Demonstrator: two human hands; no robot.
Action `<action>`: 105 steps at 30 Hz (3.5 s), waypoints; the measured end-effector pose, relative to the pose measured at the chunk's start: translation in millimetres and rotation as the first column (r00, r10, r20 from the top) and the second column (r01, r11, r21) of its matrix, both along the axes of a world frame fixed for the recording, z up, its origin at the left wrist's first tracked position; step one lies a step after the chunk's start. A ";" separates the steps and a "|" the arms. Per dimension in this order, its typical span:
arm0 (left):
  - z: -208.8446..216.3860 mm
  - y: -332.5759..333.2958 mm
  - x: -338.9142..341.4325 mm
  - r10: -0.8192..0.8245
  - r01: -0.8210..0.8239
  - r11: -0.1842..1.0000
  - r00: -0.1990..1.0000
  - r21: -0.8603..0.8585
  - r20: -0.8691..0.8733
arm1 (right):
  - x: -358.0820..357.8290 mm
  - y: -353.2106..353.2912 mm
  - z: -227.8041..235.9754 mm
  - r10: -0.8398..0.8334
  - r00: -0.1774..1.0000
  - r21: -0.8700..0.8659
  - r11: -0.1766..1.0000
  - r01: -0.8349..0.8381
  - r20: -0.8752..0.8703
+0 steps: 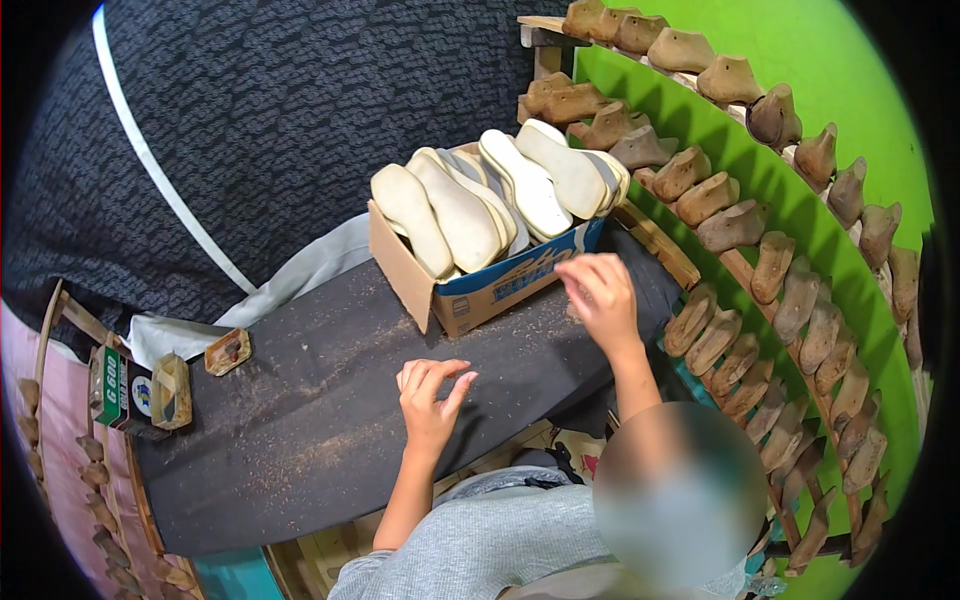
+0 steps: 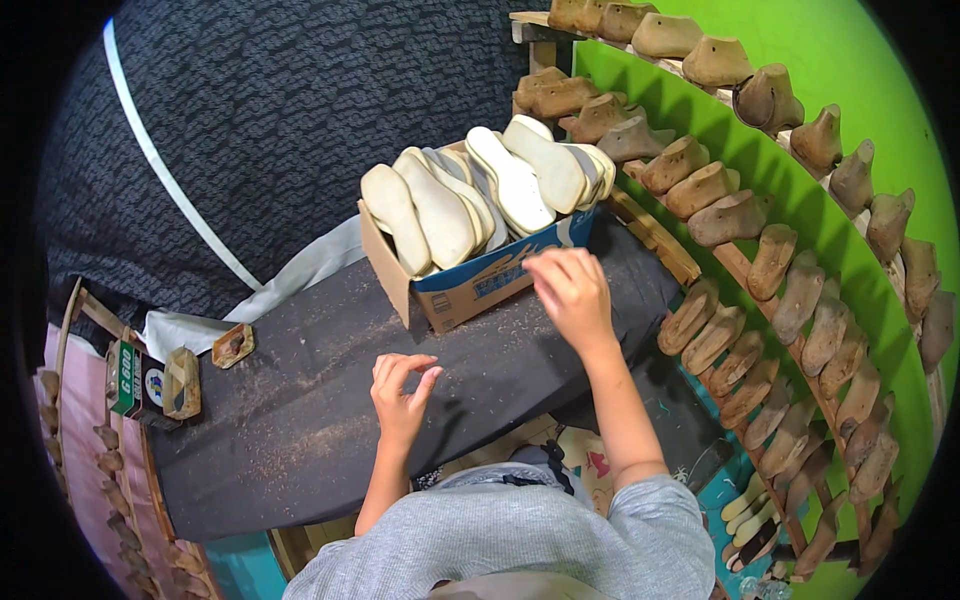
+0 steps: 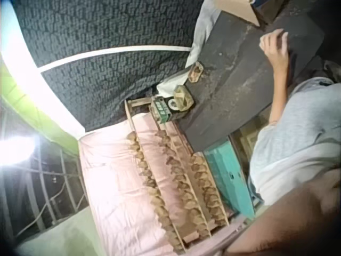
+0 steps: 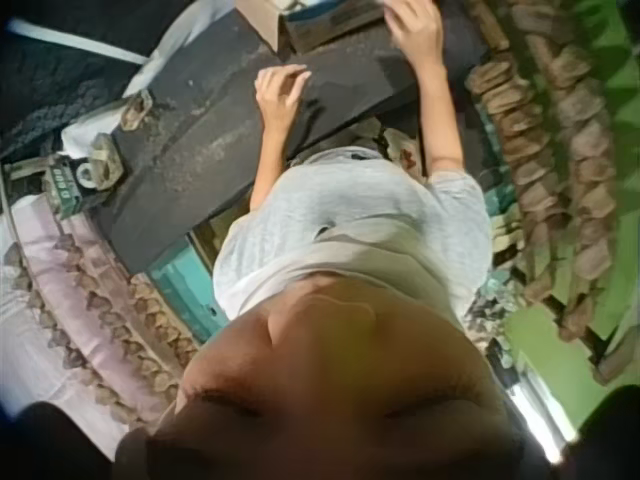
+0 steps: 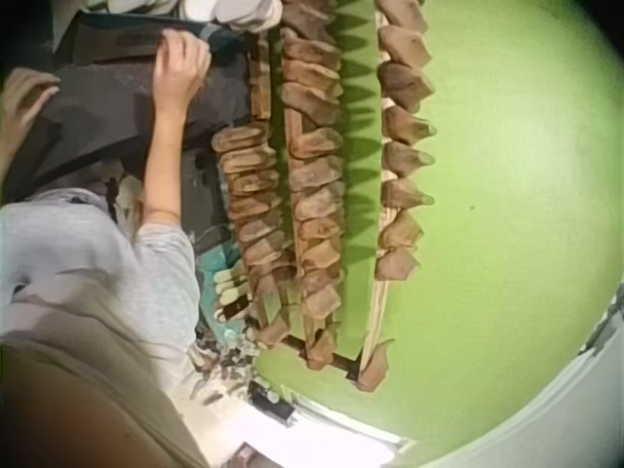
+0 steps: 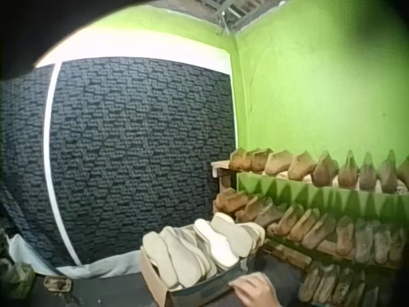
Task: Applying adhesive to shoe insoles and outsoles using a brush at a workbench.
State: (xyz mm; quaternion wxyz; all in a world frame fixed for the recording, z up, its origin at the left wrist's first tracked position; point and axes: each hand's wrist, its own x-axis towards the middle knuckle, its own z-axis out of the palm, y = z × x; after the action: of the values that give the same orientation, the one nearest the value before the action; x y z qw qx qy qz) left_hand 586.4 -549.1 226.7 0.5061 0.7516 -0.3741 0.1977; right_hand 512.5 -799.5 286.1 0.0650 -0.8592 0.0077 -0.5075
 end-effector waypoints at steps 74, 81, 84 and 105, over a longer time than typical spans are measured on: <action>-41.0 291.1 70.9 0.050 -0.257 0.879 0.887 -0.400 -0.460 | 165.4 404.6 -38.8 0.741 0.671 0.351 0.620 -0.702 0.032; -42.1 315.7 84.1 -0.418 -0.299 0.632 0.645 -0.715 -0.640 | 171.3 437.2 -65.9 0.767 0.637 0.489 0.585 -0.647 -0.075; -44.1 323.4 85.7 -0.549 -0.225 0.552 0.627 -0.803 -0.553 | 179.1 441.9 -72.1 0.799 0.594 0.530 0.547 -0.648 -0.097; -61.2 364.5 85.9 -0.600 -0.384 0.467 0.524 -0.797 -0.604 | 342.3 431.9 -136.3 0.713 0.689 0.607 0.605 -0.516 -0.126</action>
State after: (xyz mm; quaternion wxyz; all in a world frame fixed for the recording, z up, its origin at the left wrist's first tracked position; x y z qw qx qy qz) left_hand 672.2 -184.7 165.5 0.9374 0.3404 0.0225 -0.0698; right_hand 854.8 -367.5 149.8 0.4684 -0.8305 -0.1436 -0.2650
